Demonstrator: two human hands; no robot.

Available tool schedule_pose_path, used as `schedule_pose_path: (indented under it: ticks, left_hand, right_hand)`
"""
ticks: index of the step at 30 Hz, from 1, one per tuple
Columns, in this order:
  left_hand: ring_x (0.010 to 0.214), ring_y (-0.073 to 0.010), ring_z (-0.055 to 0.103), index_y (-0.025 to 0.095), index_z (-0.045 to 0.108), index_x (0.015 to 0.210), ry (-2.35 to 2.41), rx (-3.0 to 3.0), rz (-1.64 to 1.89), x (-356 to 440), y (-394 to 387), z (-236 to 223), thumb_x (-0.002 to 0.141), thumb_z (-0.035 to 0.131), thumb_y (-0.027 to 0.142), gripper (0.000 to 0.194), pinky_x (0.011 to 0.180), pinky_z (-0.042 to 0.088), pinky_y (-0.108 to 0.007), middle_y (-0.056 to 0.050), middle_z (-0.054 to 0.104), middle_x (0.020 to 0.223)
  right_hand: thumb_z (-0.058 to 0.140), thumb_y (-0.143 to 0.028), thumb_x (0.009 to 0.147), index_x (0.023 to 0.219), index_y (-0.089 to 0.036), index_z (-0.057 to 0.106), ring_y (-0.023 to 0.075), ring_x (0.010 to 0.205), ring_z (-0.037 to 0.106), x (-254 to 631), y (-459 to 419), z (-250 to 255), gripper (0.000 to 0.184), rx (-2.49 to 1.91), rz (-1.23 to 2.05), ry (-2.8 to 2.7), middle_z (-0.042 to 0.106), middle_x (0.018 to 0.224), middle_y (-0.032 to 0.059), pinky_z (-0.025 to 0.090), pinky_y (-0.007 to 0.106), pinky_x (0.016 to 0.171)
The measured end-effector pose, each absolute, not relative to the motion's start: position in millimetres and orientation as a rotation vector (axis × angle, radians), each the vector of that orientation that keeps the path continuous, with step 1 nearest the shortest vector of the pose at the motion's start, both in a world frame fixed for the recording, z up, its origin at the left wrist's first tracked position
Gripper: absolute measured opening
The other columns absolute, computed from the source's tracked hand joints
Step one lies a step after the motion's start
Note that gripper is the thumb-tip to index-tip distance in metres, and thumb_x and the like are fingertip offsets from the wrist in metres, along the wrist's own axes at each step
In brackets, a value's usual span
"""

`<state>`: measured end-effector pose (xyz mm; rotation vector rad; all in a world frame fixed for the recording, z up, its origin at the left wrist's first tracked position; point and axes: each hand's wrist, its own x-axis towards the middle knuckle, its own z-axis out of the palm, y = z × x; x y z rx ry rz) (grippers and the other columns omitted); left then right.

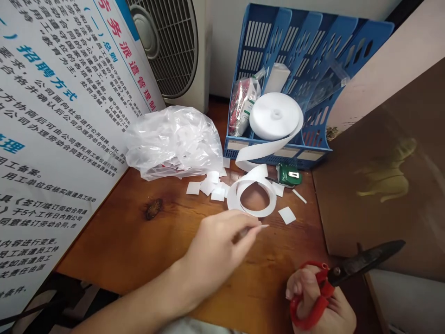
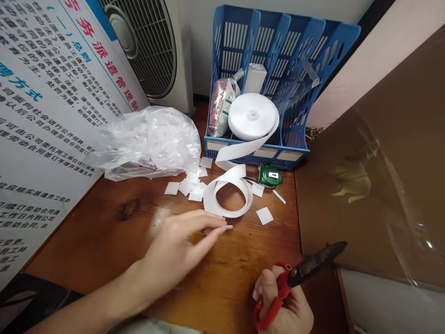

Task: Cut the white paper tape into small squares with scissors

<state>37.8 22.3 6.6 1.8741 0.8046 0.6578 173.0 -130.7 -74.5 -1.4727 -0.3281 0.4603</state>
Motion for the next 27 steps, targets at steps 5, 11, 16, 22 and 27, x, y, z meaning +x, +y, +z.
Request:
schedule_pose_path:
  ticks: [5, 11, 16, 22, 27]
  left_hand:
    - [0.086, -0.0168, 0.07, 0.019, 0.079, 0.093, 0.826, 1.003, 0.768, 21, 24, 5, 0.09, 0.077, 0.033, 0.015, 0.081, 0.054, -0.024, -0.004, 0.08, 0.094]
    - [0.087, -0.015, 0.066, 0.017, 0.078, 0.094, 0.783, 0.627, 0.753, 20, 2, -13, 0.09, 0.077, 0.035, 0.019, 0.086, 0.052, -0.025, -0.007, 0.076, 0.096]
    - [0.131, -0.0253, 0.056, 0.019, 0.078, 0.077, 0.716, 0.964, 0.587, -15, 24, -3, 0.084, 0.082, 0.028, 0.013, 0.108, 0.044, -0.03, -0.007, 0.057, 0.146]
    - [0.107, -0.0238, 0.068, 0.017, 0.078, 0.082, 0.657, 1.162, 0.33, -21, 37, 0, 0.084, 0.08, 0.03, 0.014, 0.087, 0.053, -0.029, -0.011, 0.064, 0.135]
    - [0.072, -0.0148, 0.061, 0.014, 0.078, 0.088, 0.766, 1.177, 0.333, -3, 23, -11, 0.087, 0.076, 0.035, 0.021, 0.065, 0.045, -0.024, -0.009, 0.075, 0.09]
  right_hand:
    - [0.072, -0.062, 0.08, 0.08, -0.013, 0.051, 0.0037, 0.039, 0.045, 123, -112, -47, 0.054, -1.586, 0.656, -0.181, 0.063, 0.066, 0.0029, 0.035, 0.015, 0.04]
    - [0.074, -0.051, 0.083, 0.084, -0.018, 0.038, 0.0037, 0.037, 0.046, 81, -68, -26, 0.049, -1.378, 0.65, -0.139, 0.05, 0.052, -0.0087, 0.035, 0.012, 0.039]
    - [0.08, -0.031, 0.08, 0.079, -0.017, 0.035, 0.0011, 0.034, 0.045, 112, -64, -33, 0.047, -1.329, 0.573, -0.234, 0.049, 0.063, -0.0105, 0.034, 0.013, 0.037]
    - [0.077, -0.027, 0.085, 0.078, -0.018, 0.032, 0.0024, 0.034, 0.046, 127, -83, -47, 0.046, -1.368, 0.714, -0.462, 0.051, 0.062, -0.0096, 0.033, 0.014, 0.039]
    - [0.072, -0.026, 0.087, 0.079, -0.017, 0.033, 0.0005, 0.039, 0.048, 112, -82, -50, 0.042, -1.34, 0.635, -0.422, 0.054, 0.066, -0.0086, 0.037, 0.014, 0.045]
